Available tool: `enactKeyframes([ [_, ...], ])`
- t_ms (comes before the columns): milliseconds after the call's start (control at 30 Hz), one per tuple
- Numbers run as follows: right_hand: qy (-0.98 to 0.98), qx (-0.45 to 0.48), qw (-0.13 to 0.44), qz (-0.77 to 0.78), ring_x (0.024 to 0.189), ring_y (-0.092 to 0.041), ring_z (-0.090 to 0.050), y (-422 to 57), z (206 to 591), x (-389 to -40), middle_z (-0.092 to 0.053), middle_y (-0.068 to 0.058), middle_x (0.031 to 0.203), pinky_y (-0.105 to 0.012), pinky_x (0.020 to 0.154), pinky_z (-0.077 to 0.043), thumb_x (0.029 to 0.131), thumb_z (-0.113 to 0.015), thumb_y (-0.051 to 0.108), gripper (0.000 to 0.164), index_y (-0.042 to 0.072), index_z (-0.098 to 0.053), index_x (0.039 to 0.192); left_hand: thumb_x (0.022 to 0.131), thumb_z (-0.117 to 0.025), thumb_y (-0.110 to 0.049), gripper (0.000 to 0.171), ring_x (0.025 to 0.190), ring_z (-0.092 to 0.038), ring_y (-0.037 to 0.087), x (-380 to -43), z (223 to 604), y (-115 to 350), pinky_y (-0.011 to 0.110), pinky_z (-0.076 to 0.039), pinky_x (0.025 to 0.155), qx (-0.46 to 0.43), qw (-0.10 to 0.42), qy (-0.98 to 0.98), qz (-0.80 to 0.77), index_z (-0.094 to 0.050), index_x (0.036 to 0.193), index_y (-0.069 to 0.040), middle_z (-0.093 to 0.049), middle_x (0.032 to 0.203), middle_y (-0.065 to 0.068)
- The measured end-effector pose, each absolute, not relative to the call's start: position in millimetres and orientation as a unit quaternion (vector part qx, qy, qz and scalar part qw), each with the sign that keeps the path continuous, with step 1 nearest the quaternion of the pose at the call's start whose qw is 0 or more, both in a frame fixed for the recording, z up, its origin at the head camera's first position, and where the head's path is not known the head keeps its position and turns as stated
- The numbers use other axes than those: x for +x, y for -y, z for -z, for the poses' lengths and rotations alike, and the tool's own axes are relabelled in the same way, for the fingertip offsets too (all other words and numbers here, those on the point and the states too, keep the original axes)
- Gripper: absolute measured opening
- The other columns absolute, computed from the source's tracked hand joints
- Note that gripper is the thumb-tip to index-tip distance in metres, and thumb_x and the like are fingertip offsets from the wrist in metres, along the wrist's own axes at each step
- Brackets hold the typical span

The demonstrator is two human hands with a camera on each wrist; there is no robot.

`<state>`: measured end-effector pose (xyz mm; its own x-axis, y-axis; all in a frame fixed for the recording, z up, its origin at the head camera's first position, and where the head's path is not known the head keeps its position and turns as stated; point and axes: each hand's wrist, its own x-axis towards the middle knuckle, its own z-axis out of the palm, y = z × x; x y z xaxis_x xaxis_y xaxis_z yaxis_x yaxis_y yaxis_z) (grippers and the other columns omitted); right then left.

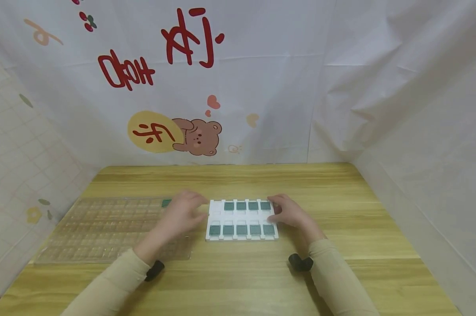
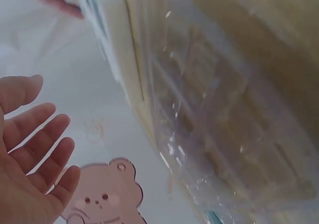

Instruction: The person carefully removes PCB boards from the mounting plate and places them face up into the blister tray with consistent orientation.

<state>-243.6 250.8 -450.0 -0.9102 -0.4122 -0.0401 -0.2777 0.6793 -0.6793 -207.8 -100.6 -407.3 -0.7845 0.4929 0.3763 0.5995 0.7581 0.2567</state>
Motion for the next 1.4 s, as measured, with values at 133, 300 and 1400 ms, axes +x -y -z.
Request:
enactKeyframes([
  [133,-0.912,-0.19,0.096,0.351,0.105,-0.032,-0.057,-251,451,-244,-0.044,-0.03,0.137,-0.053,0.097,-0.044,0.083,-0.08,0.013,0.072,-0.01,-0.045,0.141,0.08,-0.081,-0.021,0.028,0.102,-0.059,0.029,-205,412,94,0.045,-0.045,0.093,-0.327,0.141,0.921,0.157,-0.074,0.104,-0.009,-0.069,0.102,0.006],
  [300,-0.91,-0.184,0.1,0.356,0.105,-0.033,-0.057,-251,451,-245,-0.043,-0.03,0.136,-0.053,0.097,-0.044,0.083,-0.08,0.012,0.072,-0.009,-0.045,0.142,0.082,-0.08,-0.026,0.029,0.103,-0.058,0.025,-201,416,87,0.044,-0.045,0.093,-0.338,0.107,0.928,0.119,-0.074,0.106,-0.011,-0.069,0.102,0.004],
  [1400,-0.916,-0.187,0.1,0.342,0.105,-0.032,-0.056,-253,456,-247,-0.045,-0.029,0.137,-0.052,0.097,-0.044,0.083,-0.081,0.016,0.073,-0.007,-0.045,0.143,0.075,-0.085,-0.024,0.019,0.078,-0.046,0.015,-196,429,71,0.035,-0.042,0.073,-0.334,0.037,0.939,0.07,-0.071,0.083,-0.015,-0.057,0.077,-0.007],
])
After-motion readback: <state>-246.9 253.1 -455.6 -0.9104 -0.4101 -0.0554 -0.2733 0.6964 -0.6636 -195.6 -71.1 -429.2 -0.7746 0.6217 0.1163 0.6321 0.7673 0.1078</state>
